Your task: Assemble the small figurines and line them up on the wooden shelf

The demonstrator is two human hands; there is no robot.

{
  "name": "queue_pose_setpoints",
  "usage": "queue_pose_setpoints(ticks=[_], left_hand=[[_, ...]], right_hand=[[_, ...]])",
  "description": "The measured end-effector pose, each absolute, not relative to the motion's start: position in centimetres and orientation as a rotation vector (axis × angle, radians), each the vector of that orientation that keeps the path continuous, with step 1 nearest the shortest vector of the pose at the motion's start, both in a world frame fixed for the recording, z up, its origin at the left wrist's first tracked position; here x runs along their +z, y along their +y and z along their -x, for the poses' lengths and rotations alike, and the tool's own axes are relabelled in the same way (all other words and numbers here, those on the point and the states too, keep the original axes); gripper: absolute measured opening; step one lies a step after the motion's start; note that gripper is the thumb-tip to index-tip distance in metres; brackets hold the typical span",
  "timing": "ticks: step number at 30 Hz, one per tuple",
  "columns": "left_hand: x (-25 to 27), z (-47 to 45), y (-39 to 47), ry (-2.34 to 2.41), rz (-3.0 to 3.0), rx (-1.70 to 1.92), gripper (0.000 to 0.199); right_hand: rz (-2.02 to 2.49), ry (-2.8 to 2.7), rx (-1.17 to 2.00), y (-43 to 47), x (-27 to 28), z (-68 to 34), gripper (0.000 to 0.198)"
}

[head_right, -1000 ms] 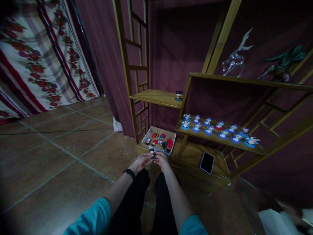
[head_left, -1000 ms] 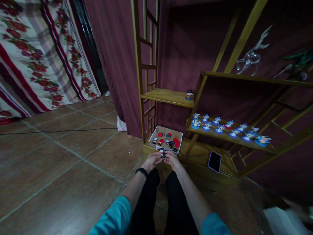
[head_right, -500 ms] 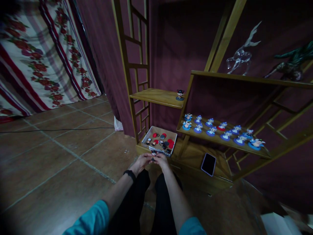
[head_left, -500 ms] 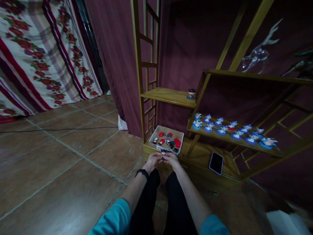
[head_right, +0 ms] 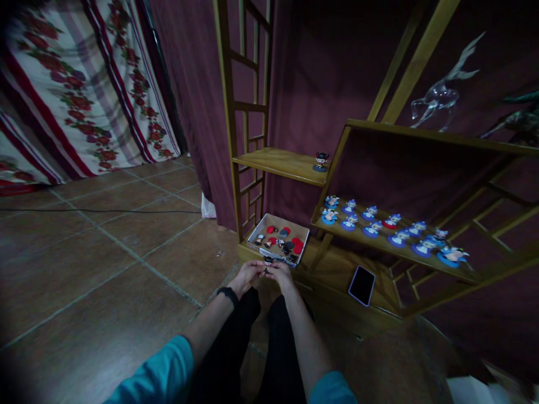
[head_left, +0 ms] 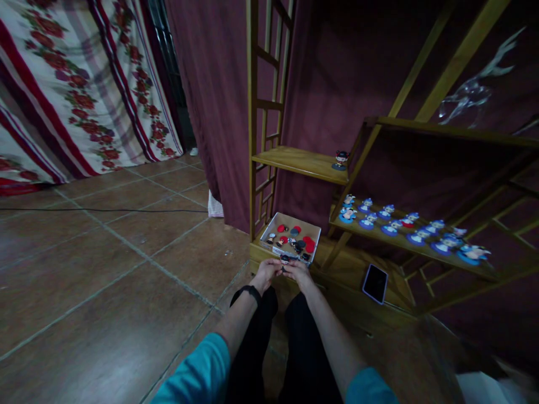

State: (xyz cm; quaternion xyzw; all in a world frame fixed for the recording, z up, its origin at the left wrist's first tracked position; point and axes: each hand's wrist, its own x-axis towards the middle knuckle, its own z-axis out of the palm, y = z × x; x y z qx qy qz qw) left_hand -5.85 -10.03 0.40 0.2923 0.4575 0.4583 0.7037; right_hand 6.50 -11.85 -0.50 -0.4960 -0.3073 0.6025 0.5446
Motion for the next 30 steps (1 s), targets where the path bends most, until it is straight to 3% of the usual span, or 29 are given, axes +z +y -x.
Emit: queue_pose_setpoints(ticks=[13,21,25,30], left_hand=[[0.7,6.4,-10.2,0.920,-0.658,0.995,0.008],[0.1,5.5,-10.1,1.030,-0.828,1.253,0.021],[0.2,5.4,-10.3,1.136,-0.876,1.304,0.032],[0.4,5.4,-10.4,1.176,-0.901,1.277,0.028]], right_hand=[[1.206,-0.766,1.422,-12.6,0.8,-6.2,0.021],[1.240,-0.865,1.244,-12.7,2.1,-5.9,0.048],[1.273,-0.960,1.169,-12.6,1.7,-5.8,0.044],[1.324,-1.034,1.122,-12.7,1.4,-6.1,0.032]])
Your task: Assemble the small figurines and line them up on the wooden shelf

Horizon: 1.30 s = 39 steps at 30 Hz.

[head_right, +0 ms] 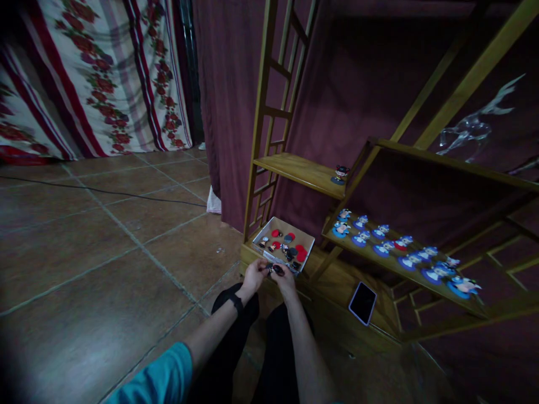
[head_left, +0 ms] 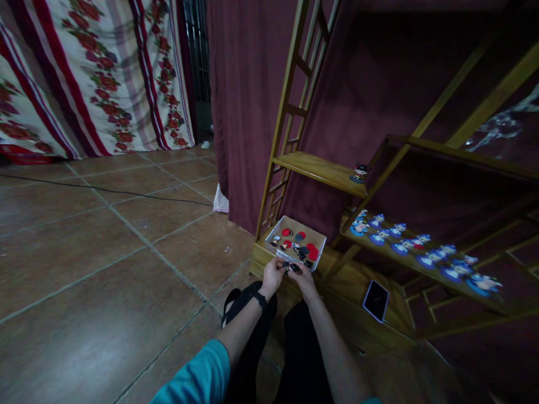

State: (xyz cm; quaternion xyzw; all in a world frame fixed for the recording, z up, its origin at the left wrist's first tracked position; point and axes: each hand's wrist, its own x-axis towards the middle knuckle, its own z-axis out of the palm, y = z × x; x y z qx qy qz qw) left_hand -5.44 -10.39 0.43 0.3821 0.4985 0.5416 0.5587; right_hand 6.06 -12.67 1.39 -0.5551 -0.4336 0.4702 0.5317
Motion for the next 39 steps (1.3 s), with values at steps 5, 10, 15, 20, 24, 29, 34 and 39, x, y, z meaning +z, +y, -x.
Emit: queue_pose_setpoints(ticks=[5,10,15,20,24,29,34,39], left_hand=[[0.1,5.5,-10.2,1.150,-0.890,1.264,0.020],[-0.5,5.7,-9.7,1.128,-0.751,1.224,0.016],[-0.8,5.8,-9.3,1.103,-0.611,1.186,0.014],[-1.2,6.0,-9.0,1.078,-0.551,1.130,0.012],[-1.1,6.2,-8.7,1.051,-0.522,1.078,0.011],[-0.7,6.5,-8.6,1.029,-0.496,1.010,0.009],[-0.5,6.5,-8.7,1.013,-0.481,0.963,0.006],[-0.6,6.4,-8.6,1.018,-0.480,0.941,0.006]], right_hand=[[1.338,-1.060,1.125,-12.8,1.7,-6.1,0.032],[1.336,-1.020,1.191,-12.5,1.1,-5.8,0.035],[1.298,-0.918,1.239,-12.3,1.0,-5.7,0.037],[1.276,-0.840,1.326,-12.0,0.6,-5.8,0.032],[1.272,-0.767,1.355,-11.6,0.0,-5.8,0.035],[1.273,-0.766,1.342,-11.3,-0.1,-5.9,0.035],[1.293,-0.748,1.325,-11.2,0.0,-5.8,0.035],[1.256,-0.730,1.341,-11.1,0.0,-5.7,0.037]])
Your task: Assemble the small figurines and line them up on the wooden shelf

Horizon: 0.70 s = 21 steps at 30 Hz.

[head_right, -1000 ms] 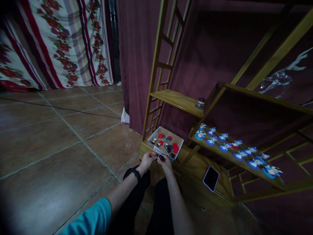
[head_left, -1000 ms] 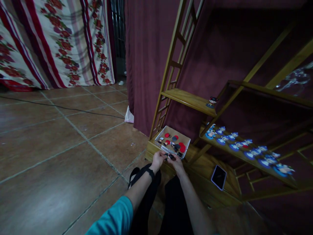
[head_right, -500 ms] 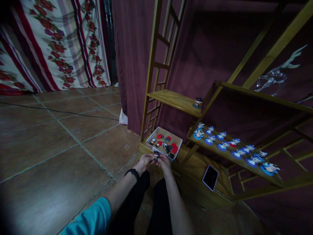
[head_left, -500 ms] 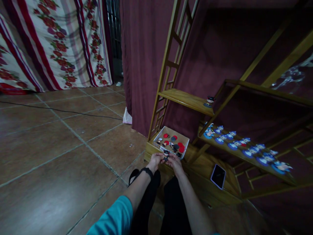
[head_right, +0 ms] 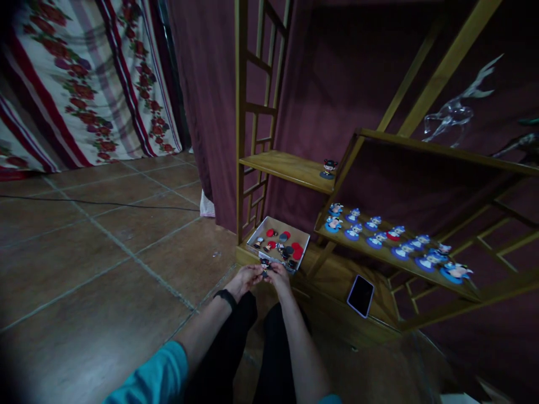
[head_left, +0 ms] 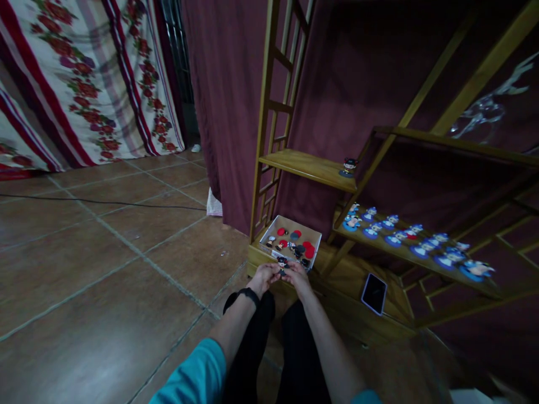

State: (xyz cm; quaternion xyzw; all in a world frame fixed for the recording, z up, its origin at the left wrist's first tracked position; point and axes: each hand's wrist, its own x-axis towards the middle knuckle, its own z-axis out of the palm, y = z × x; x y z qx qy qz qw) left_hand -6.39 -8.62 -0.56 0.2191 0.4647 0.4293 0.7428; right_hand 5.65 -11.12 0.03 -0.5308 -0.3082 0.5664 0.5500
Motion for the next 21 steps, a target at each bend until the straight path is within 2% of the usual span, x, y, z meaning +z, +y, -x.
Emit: queue_pose_setpoints(ticks=[14,21], left_hand=[[-0.63,6.00,-8.53,1.074,-0.505,0.935,0.011],[-0.26,5.75,-9.04,1.094,-0.520,0.957,0.013]], right_hand=[[1.220,-0.620,1.390,-11.15,-0.31,-5.80,0.030],[1.215,-0.650,1.368,-11.16,-0.81,-5.56,0.035]])
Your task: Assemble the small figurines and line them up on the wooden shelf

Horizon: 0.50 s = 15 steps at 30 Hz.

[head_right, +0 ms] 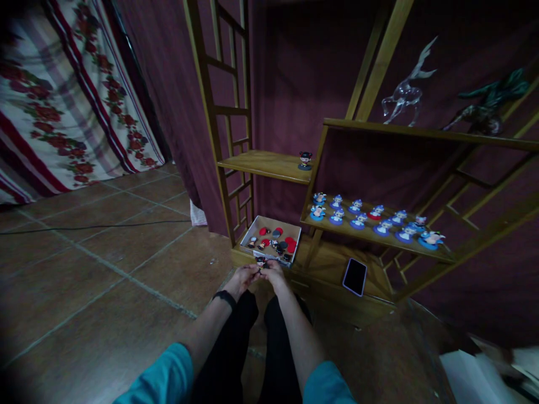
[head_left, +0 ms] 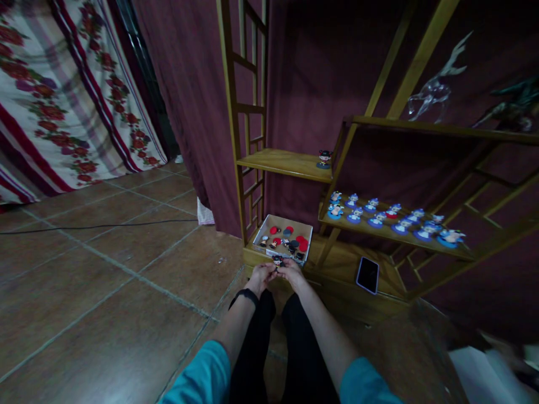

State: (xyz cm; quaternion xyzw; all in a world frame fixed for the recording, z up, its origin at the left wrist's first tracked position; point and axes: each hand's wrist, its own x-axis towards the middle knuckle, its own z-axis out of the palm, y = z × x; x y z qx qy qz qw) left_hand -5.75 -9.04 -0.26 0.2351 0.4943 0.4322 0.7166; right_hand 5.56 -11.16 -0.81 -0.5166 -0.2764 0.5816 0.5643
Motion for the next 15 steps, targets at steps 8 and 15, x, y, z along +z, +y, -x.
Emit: queue_pose_setpoints(ticks=[8,15], left_hand=[[-0.20,5.80,-9.12,1.093,-0.557,0.930,0.011],[-0.33,5.69,-8.98,1.113,-0.573,0.892,0.011]], right_hand=[[1.258,-0.649,1.330,-10.97,-1.03,-5.29,0.035],[1.293,-0.609,1.310,-10.98,-0.69,-5.23,0.034]])
